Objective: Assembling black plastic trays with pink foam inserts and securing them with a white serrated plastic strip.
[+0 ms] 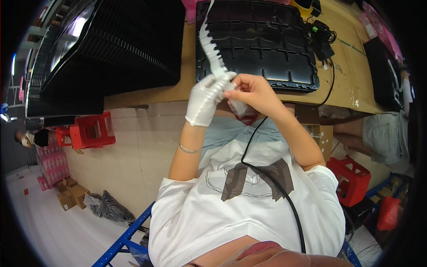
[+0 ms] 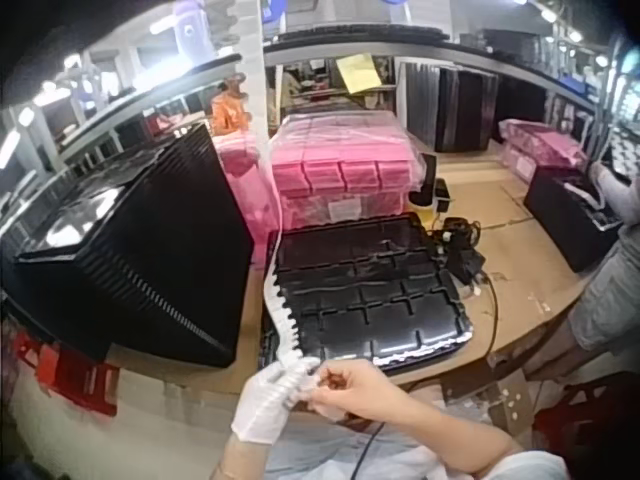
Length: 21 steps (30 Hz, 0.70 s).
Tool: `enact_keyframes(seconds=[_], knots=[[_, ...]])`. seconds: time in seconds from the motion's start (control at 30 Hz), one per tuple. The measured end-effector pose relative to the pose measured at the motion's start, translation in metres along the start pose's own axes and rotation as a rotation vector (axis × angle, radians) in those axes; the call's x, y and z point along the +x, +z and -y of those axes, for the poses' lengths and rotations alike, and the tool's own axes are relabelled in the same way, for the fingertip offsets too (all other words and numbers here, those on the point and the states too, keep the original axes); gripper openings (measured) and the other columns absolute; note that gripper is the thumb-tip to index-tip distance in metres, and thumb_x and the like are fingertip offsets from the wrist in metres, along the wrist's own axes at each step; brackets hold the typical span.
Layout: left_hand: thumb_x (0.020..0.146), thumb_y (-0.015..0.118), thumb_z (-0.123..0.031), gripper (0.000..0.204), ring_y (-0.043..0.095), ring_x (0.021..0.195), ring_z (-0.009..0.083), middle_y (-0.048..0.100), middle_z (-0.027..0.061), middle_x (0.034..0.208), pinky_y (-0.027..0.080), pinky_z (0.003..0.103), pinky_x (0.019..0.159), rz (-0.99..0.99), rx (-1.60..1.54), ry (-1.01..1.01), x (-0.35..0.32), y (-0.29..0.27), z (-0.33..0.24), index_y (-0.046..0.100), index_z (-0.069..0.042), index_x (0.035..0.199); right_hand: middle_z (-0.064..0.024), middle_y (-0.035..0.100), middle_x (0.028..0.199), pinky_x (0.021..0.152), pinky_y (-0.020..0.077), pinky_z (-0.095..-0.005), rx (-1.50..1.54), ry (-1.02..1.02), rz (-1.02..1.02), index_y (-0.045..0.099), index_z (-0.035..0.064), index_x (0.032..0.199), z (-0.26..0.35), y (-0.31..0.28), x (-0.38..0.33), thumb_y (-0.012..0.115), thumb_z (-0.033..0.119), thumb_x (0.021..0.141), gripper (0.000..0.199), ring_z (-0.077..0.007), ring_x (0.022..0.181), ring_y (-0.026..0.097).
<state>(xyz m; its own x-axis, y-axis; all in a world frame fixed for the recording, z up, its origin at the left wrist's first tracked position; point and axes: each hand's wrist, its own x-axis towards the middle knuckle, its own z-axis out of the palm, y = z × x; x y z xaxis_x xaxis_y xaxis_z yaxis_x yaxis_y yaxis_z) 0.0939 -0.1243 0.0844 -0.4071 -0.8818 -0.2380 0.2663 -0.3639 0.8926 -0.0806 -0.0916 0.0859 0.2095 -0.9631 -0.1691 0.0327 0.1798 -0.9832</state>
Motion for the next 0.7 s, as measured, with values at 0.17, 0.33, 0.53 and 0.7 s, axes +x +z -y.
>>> enact_keyframes(seconds=[0.17, 0.33, 0.53, 0.7], knots=[[0.101, 0.055, -0.022, 0.025, 0.053, 0.071, 0.0028, 0.067, 0.0068, 0.101, 0.045, 0.018, 0.062, -0.197, -0.409, 0.173, 0.008, -0.015, -0.011, 0.063, 0.0, 0.111, -0.0057, 0.069, 0.087, 0.071, 0.0516, -0.0211, 0.179, 0.039, 0.013, 0.064, -0.002, 0.094, -0.012, -0.004, -0.016, 0.074, 0.005, 0.085, 0.015, -0.0082, 0.079, 0.065], [0.094, 0.067, -0.016, 0.019, 0.052, 0.066, 0.0035, 0.064, 0.0002, 0.088, 0.041, 0.018, 0.059, -0.008, 0.203, -0.101, -0.008, -0.009, -0.007, 0.066, -0.001, 0.105, -0.0054, 0.069, 0.09, 0.073, 0.051, -0.0206, 0.138, 0.04, -0.062, 0.064, -0.0007, 0.09, -0.016, 0.001, -0.019, 0.074, 0.002, 0.084, 0.012, -0.0073, 0.081, 0.064], [0.089, 0.072, -0.011, 0.014, 0.053, 0.06, 0.0046, 0.065, 0.0023, 0.078, 0.041, 0.018, 0.053, -0.232, 0.054, 0.017, -0.004, -0.014, 0.0, 0.067, 0.0, 0.096, -0.0047, 0.071, 0.087, 0.069, 0.0534, -0.0218, -0.023, -0.069, -0.221, 0.069, 0.0004, 0.089, -0.018, 0.011, -0.02, 0.075, 0.008, 0.083, 0.011, -0.0078, 0.074, 0.065], [0.09, 0.071, -0.012, 0.014, 0.053, 0.06, 0.004, 0.064, 0.0015, 0.078, 0.042, 0.018, 0.054, -0.357, 0.033, 0.126, -0.005, -0.039, 0.002, 0.067, -0.001, 0.098, -0.0076, 0.067, 0.092, 0.07, 0.0533, -0.0274, -0.444, -0.784, -0.228, 0.072, 0.0027, 0.085, 0.003, 0.016, 0.001, 0.075, 0.007, 0.081, 0.007, -0.013, 0.074, 0.065]])
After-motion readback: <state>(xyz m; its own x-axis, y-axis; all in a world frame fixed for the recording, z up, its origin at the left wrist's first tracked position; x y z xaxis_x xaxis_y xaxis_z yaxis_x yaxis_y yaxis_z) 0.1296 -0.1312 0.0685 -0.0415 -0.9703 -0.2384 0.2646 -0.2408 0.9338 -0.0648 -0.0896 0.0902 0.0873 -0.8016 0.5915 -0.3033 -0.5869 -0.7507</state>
